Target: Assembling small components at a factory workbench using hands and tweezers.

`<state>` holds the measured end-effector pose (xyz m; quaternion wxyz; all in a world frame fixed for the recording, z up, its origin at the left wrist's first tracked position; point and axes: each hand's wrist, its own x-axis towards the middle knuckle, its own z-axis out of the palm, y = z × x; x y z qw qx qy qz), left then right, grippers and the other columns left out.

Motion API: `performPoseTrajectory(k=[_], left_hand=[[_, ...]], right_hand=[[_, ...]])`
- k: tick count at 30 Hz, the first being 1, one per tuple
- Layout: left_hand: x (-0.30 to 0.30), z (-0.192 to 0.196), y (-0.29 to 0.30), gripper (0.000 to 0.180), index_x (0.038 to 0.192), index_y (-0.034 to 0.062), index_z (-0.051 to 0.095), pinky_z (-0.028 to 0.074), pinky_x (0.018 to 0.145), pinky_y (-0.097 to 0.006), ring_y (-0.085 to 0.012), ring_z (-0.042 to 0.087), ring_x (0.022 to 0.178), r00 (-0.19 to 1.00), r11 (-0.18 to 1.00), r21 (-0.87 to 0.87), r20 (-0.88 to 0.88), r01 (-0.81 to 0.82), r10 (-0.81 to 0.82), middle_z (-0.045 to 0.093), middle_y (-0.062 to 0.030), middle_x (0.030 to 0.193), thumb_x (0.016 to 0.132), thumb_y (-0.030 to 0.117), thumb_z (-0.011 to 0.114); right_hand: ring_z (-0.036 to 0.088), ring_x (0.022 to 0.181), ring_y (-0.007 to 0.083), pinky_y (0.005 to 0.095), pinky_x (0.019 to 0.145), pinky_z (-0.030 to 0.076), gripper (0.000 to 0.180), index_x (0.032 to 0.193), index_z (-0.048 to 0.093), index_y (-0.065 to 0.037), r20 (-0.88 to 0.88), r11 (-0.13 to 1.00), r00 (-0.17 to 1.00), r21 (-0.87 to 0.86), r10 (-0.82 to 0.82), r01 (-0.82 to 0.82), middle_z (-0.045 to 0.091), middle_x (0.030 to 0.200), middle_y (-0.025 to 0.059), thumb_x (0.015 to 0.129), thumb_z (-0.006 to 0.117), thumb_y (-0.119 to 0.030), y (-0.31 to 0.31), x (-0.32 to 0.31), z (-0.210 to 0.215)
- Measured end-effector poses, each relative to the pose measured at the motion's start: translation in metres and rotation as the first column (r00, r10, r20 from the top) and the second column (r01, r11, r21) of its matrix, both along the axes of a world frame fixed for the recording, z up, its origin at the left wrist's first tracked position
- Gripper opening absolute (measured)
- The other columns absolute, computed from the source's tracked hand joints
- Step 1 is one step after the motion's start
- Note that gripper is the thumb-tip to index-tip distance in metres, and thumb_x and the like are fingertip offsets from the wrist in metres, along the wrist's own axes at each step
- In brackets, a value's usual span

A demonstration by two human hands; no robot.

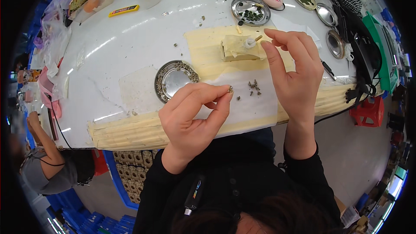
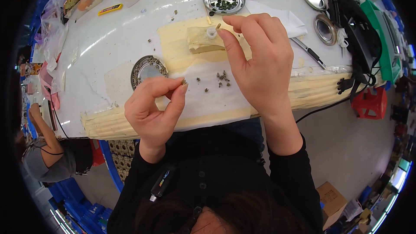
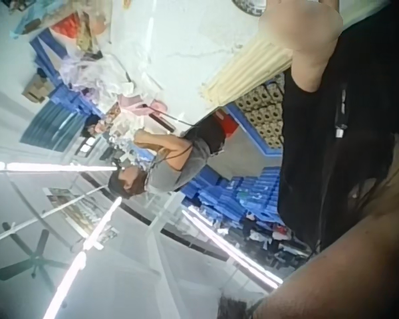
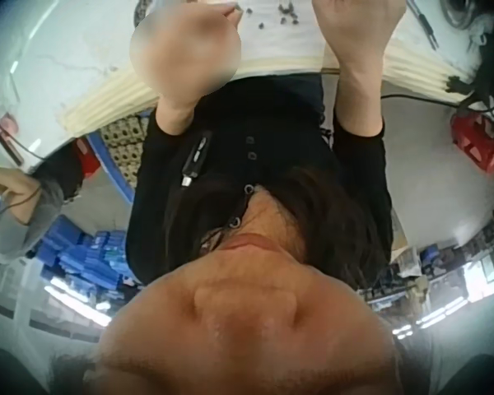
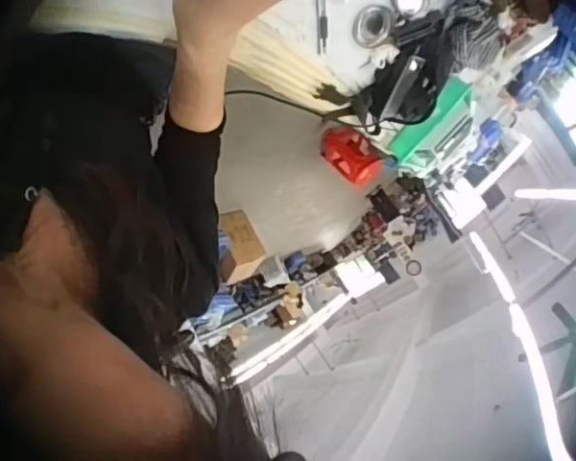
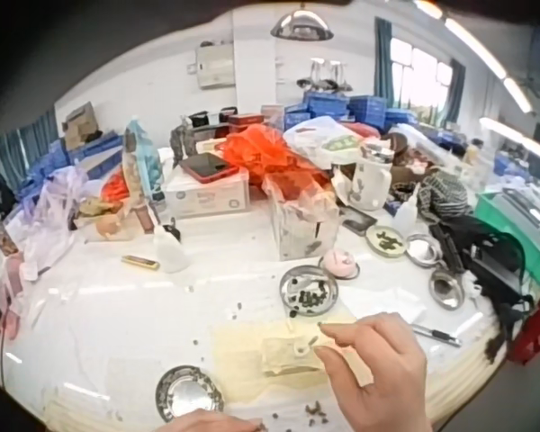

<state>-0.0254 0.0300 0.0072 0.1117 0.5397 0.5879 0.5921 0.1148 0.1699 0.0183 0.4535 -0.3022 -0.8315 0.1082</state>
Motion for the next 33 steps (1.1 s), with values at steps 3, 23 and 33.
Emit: performPoseTrajectory(k=[3,23,33], left_hand=[[-0.002,-0.002,-0.003,0.016,0.088,-0.0051,0.069,0.046,0.061,-0.023,-0.013,0.061,0.066,1.0,1.0,-0.011,0.004,-0.006,0.006,0.067,-0.0094,0.078,0.074,-0.012,0.071],[-0.002,-0.004,-0.003,0.018,0.086,-0.005,0.068,0.048,0.059,-0.025,-0.0161,0.062,0.067,0.99,0.992,0.112,-0.126,-0.056,0.07,0.066,-0.0105,0.077,0.071,-0.013,0.072],[-0.001,-0.008,-0.001,0.019,0.087,-0.0037,0.068,0.047,0.056,-0.023,-0.0132,0.06,0.063,0.992,0.989,0.127,-0.091,-0.078,0.09,0.065,-0.0093,0.077,0.071,-0.012,0.073]], right_hand=[[0.057,0.073,0.0209,0.0328,0.063,0.045,0.012,0.09,0.068,-0.005,0.014,0.999,1.0,-0.036,0.018,-0.017,0.06,0.079,0.0052,0.08,0.073,-0.008,0.004,-0.006,-0.001],[0.063,0.076,0.0131,0.024,0.071,0.05,0.011,0.098,0.059,0.004,-0.513,0.81,0.834,-0.391,0.203,-0.437,0.062,0.089,0.007,0.093,0.063,-0.005,-0.043,0.003,0.006],[0.059,0.072,0.0235,0.0312,0.063,0.047,0.009,0.087,0.064,-0.002,-0.038,0.992,0.999,0.12,0.037,-0.032,0.062,0.08,0.0075,0.081,0.071,-0.003,0.003,-0.009,0.0]])
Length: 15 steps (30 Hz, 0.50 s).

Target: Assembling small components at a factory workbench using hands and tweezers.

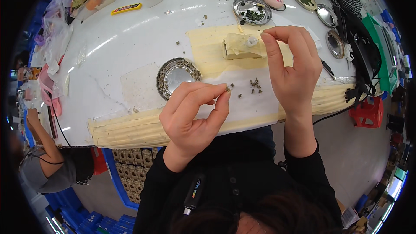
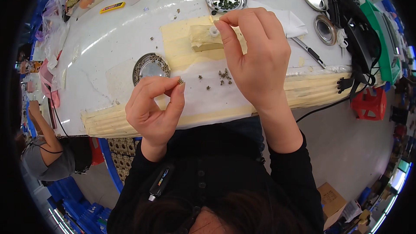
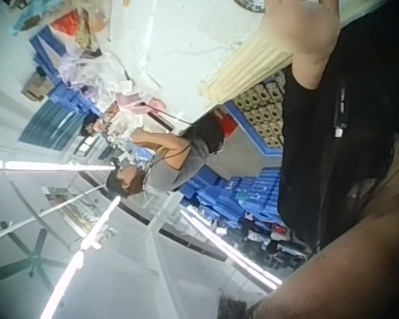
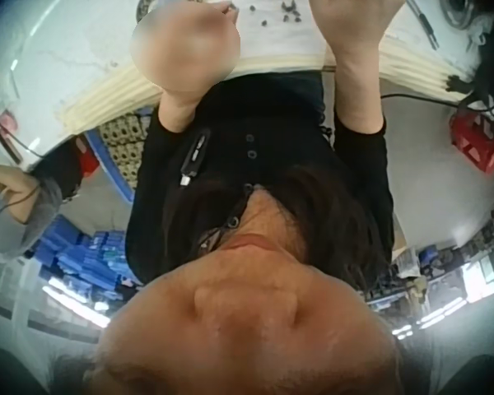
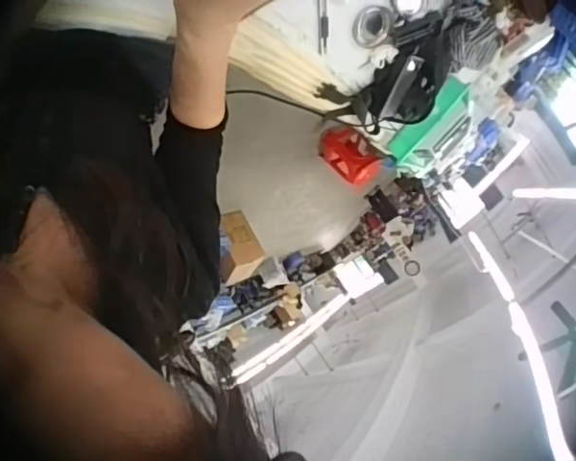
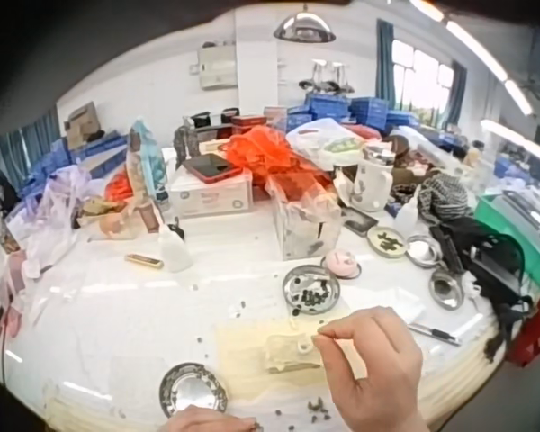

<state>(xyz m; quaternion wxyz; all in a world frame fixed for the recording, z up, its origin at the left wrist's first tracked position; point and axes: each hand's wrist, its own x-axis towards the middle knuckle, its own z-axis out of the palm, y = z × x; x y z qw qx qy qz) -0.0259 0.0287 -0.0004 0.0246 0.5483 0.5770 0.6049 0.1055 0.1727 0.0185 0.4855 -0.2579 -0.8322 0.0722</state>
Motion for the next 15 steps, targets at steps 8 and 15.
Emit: performPoseTrajectory(k=[8,15], left_hand=[[-0.001,-0.002,0.0,0.019,0.088,-0.003,0.069,0.049,0.055,-0.023,-0.0127,0.061,0.062,0.999,1.0,0.013,0.037,-0.025,0.025,0.065,-0.0086,0.074,0.071,-0.01,0.075],[-0.001,-0.005,0.0,0.019,0.09,-0.0032,0.069,0.049,0.057,-0.023,-0.0136,0.062,0.063,0.993,0.998,0.048,0.118,-0.038,0.032,0.066,-0.0096,0.076,0.073,-0.01,0.074]], right_hand=[[0.058,0.073,0.0238,0.0316,0.062,0.046,0.013,0.089,0.068,-0.004,-0.065,0.979,0.987,-0.134,0.147,-0.154,0.063,0.082,0.0075,0.077,0.073,-0.002,-0.028,0.004,0.003],[0.06,0.074,0.0227,0.0304,0.063,0.048,0.023,0.099,0.071,-0.003,-0.165,0.872,0.932,-0.333,0.322,-0.36,0.065,0.086,0.0087,0.077,0.071,0.003,-0.065,0.001,-0.004]])
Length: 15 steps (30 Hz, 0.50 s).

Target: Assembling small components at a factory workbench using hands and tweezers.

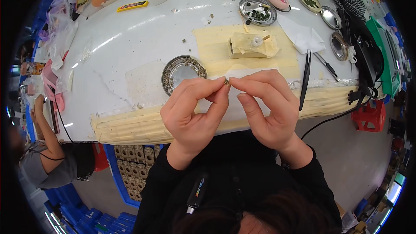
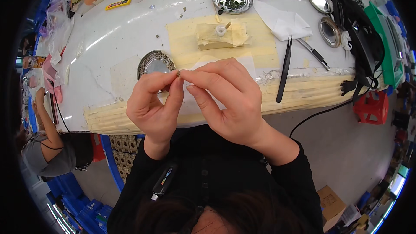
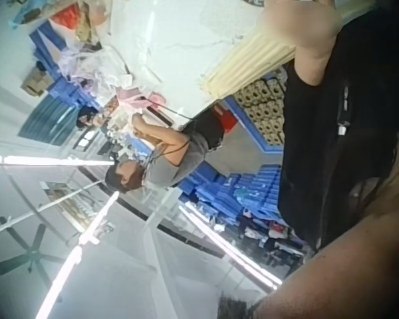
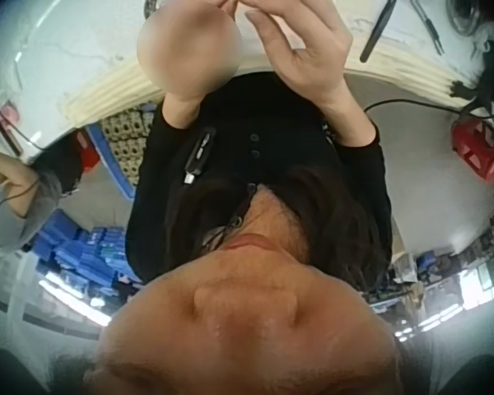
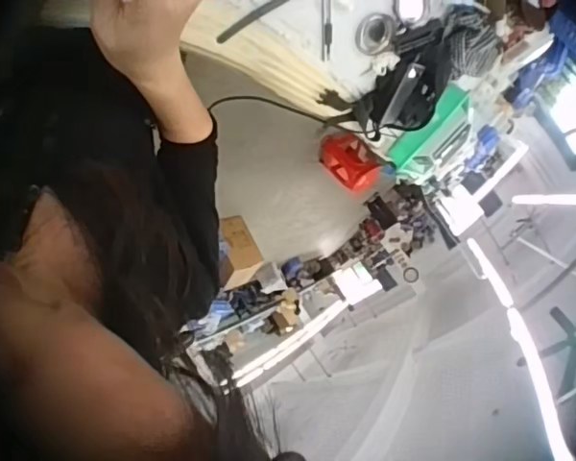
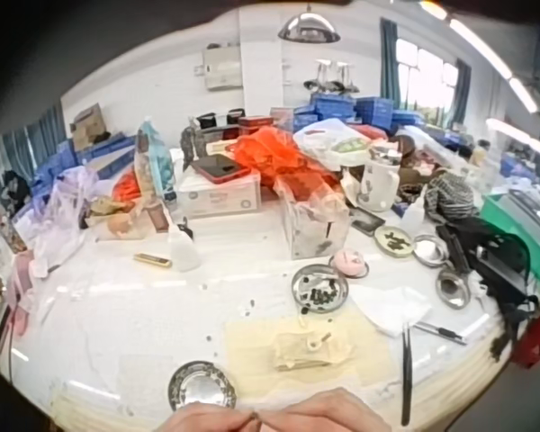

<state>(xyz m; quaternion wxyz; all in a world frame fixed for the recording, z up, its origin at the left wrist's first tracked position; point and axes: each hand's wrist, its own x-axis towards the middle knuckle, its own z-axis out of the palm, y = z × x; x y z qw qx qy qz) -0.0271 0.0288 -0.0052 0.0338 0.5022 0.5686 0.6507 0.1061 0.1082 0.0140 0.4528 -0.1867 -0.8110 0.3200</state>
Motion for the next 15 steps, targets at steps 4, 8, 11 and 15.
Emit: performPoseTrajectory(k=[4,8,11,15], left_hand=[[-0.001,-0.002,-0.001,0.021,0.094,-0.0036,0.07,0.049,0.059,-0.023,-0.0145,0.063,0.065,0.996,0.998,-0.015,0.069,0.057,-0.056,0.068,-0.0114,0.08,0.075,-0.009,0.074],[-0.001,-0.002,-0.004,0.022,0.098,-0.0037,0.071,0.049,0.061,-0.024,-0.0151,0.064,0.069,0.983,0.99,-0.05,0.136,0.132,-0.124,0.07,-0.0123,0.083,0.077,-0.008,0.073],[-0.001,0.001,-0.008,0.02,0.096,-0.0033,0.071,0.049,0.065,-0.024,-0.014,0.064,0.072,0.96,0.979,-0.089,0.231,0.185,-0.16,0.069,-0.0106,0.084,0.077,-0.008,0.072],[-0.007,0.002,-0.011,0.017,0.095,-0.0036,0.07,0.048,0.068,-0.023,-0.0117,0.063,0.076,0.881,0.938,-0.063,0.37,0.34,-0.294,0.069,-0.0094,0.087,0.078,-0.007,0.072]], right_hand=[[0.062,0.075,0.0211,0.0294,0.065,0.049,0.023,0.101,0.071,-0.002,-0.023,0.999,1.0,-0.053,-0.002,0.001,0.066,0.088,0.0093,0.078,0.071,0.003,0.0,-0.001,-0.003],[0.062,0.076,0.0193,0.0281,0.065,0.05,0.022,0.1,0.071,-0.001,-0.086,0.988,0.996,-0.151,0.015,-0.028,0.066,0.089,0.0097,0.078,0.071,0.003,0.001,-0.002,-0.005],[0.063,0.076,0.0184,0.0271,0.066,0.05,0.019,0.097,0.071,0.0,-0.093,0.98,0.995,-0.189,0.036,-0.053,0.067,0.09,0.0099,0.078,0.072,0.003,0.003,-0.001,-0.008],[0.063,0.076,0.0177,0.0264,0.068,0.049,0.014,0.092,0.07,0.0,-0.148,0.942,0.985,-0.308,0.092,-0.134,0.065,0.088,0.0093,0.079,0.072,0.003,0.003,0.0,-0.01]])
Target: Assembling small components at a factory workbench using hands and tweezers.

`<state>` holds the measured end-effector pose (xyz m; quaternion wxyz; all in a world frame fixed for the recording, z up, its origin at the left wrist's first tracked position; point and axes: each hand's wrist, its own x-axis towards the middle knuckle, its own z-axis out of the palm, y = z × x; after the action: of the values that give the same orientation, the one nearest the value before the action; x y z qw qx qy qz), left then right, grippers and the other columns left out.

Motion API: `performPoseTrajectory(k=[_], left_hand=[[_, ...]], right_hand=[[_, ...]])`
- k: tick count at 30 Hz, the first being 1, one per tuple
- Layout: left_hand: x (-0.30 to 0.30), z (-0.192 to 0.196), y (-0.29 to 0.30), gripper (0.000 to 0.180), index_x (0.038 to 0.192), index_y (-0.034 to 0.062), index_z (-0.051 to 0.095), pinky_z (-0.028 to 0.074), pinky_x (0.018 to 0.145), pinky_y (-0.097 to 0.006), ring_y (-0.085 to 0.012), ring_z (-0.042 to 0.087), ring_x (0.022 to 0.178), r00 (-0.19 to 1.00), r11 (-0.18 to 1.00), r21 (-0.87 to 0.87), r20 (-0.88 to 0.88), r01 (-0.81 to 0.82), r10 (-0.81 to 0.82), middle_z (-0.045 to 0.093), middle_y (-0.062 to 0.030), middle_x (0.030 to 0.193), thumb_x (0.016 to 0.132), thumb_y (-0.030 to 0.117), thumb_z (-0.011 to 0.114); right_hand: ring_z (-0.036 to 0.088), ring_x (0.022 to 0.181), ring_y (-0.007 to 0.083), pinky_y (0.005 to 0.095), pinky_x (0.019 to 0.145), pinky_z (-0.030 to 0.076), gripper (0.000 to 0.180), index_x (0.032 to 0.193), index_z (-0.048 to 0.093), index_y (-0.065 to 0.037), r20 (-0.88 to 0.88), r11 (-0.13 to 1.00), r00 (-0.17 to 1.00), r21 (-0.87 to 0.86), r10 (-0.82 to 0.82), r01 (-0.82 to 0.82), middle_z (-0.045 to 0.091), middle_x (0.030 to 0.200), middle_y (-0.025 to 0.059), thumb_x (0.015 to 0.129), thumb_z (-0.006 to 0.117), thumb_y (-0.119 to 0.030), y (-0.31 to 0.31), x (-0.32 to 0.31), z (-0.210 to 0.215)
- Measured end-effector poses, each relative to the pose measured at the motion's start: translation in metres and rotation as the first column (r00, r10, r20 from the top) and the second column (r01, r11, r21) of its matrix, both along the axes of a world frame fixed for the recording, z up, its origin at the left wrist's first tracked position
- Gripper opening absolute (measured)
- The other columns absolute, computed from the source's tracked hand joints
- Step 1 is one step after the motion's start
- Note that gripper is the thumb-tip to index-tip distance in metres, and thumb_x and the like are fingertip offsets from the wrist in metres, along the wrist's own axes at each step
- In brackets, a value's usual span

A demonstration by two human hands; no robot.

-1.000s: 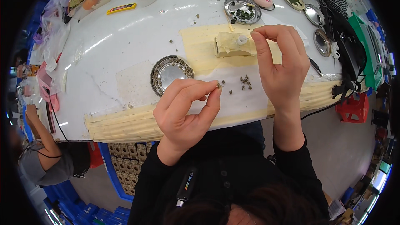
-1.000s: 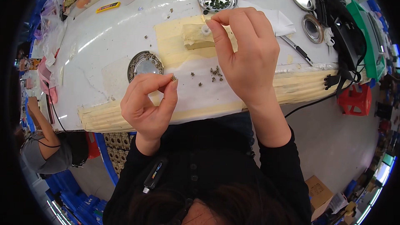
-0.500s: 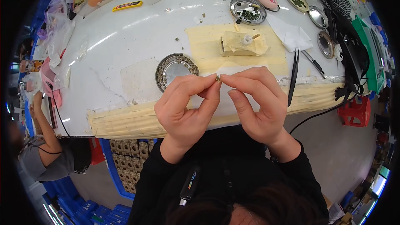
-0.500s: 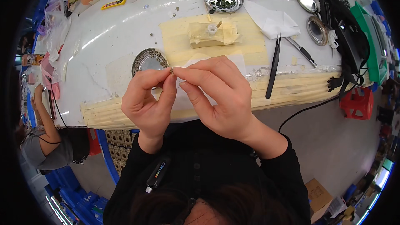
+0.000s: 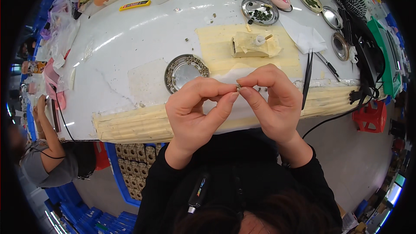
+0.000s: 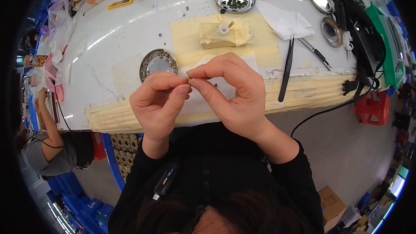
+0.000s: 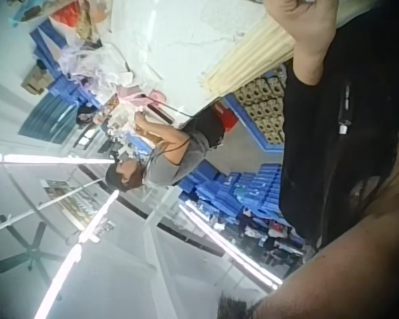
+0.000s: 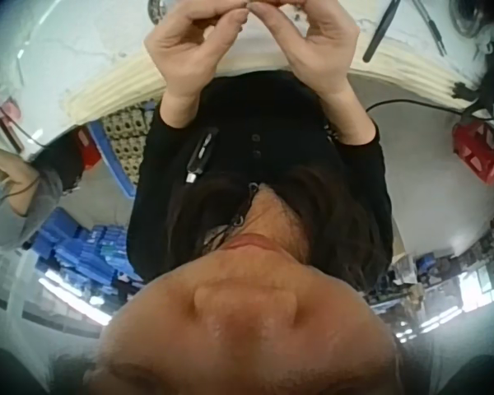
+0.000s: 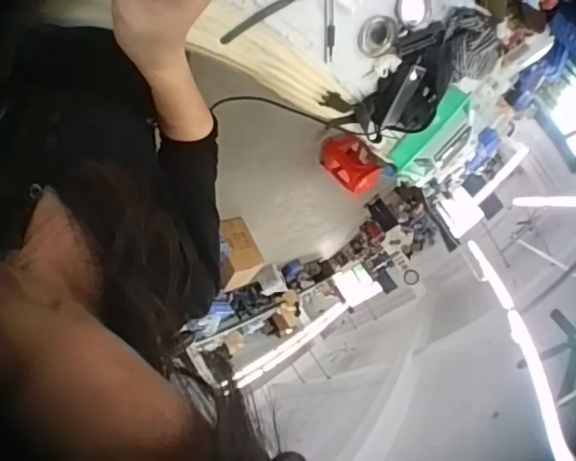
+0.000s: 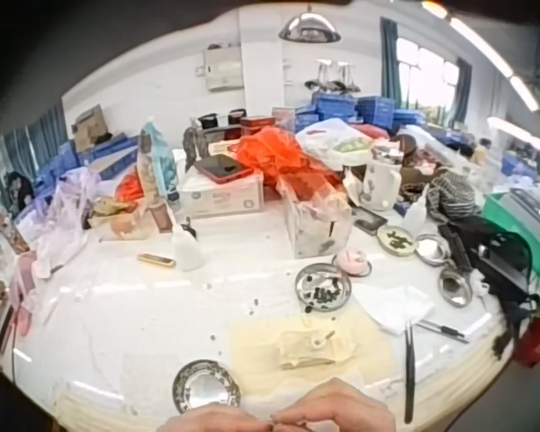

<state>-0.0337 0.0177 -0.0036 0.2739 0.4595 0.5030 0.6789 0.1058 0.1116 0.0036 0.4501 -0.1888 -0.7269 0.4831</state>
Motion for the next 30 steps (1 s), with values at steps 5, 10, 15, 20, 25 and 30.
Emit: performPoseTrajectory(k=[5,10,15,20,25,30], left_hand=[[-0.0021,-0.0006,-0.0001,0.016,0.097,-0.0045,0.069,0.049,0.071,-0.022,-0.0106,0.063,0.08,0.974,0.997,-0.009,0.215,0.08,-0.076,0.067,-0.0096,0.091,0.081,-0.007,0.072],[-0.001,0.0029,-0.0002,0.017,0.099,-0.0055,0.069,0.05,0.071,-0.022,-0.0108,0.063,0.079,0.958,0.993,-0.043,0.269,0.113,-0.097,0.067,-0.0105,0.09,0.082,-0.007,0.071],[-0.0025,0.0003,-0.0018,0.016,0.097,-0.0055,0.069,0.05,0.069,-0.021,-0.0108,0.063,0.079,0.948,0.99,-0.022,0.292,0.138,-0.126,0.067,-0.0106,0.09,0.082,-0.007,0.071],[-0.0023,-0.0017,-0.0016,0.015,0.095,-0.0053,0.068,0.05,0.07,-0.021,-0.0107,0.063,0.078,0.961,0.992,0.002,0.247,0.128,-0.124,0.067,-0.0101,0.089,0.081,-0.007,0.072],[-0.0043,-0.004,-0.0012,0.016,0.096,-0.0057,0.067,0.05,0.07,-0.022,-0.0109,0.063,0.078,0.958,0.987,0.028,0.235,0.161,-0.163,0.067,-0.0106,0.09,0.081,-0.007,0.072],[-0.0031,-0.0023,-0.0012,0.015,0.098,-0.0068,0.067,0.053,0.066,-0.021,-0.0114,0.066,0.079,0.918,0.977,-0.018,0.345,0.213,-0.194,0.069,-0.0118,0.092,0.083,-0.006,0.07]], right_hand=[[0.062,0.076,0.0174,0.0262,0.068,0.049,0.012,0.091,0.07,0.0,-0.012,1.0,1.0,-0.003,0.029,-0.029,0.063,0.084,0.008,0.08,0.072,0.003,-0.0014,-0.0004,0.0016],[0.062,0.073,0.0155,0.0254,0.062,0.05,0.016,0.094,0.072,-0.003,0.01,0.995,1.0,0.097,-0.026,0.025,0.063,0.085,0.0075,0.079,0.073,0.003,-0.0022,-0.001,0.0002],[0.062,0.072,0.0146,0.0255,0.06,0.051,0.023,0.098,0.074,-0.005,0.036,0.98,0.998,0.192,-0.059,0.052,0.063,0.085,0.0066,0.077,0.074,0.004,-0.0036,0.0009,0.0009],[0.063,0.073,0.017,0.0263,0.061,0.052,0.028,0.101,0.074,-0.005,0.034,0.972,0.998,0.23,-0.059,0.05,0.065,0.087,0.0074,0.075,0.073,0.006,-0.0031,0.0015,-0.0019],[0.064,0.075,0.0196,0.0275,0.062,0.053,0.033,0.103,0.073,-0.004,0.027,0.954,0.999,0.298,-0.045,0.035,0.067,0.09,0.0084,0.073,0.071,0.008,-0.0035,0.0003,-0.0015],[0.064,0.077,0.0199,0.0276,0.062,0.053,0.04,0.105,0.073,-0.005,0.012,0.911,0.996,0.404,-0.092,0.079,0.067,0.091,0.0075,0.067,0.07,0.009,-0.0002,-0.0007,-0.0039]])
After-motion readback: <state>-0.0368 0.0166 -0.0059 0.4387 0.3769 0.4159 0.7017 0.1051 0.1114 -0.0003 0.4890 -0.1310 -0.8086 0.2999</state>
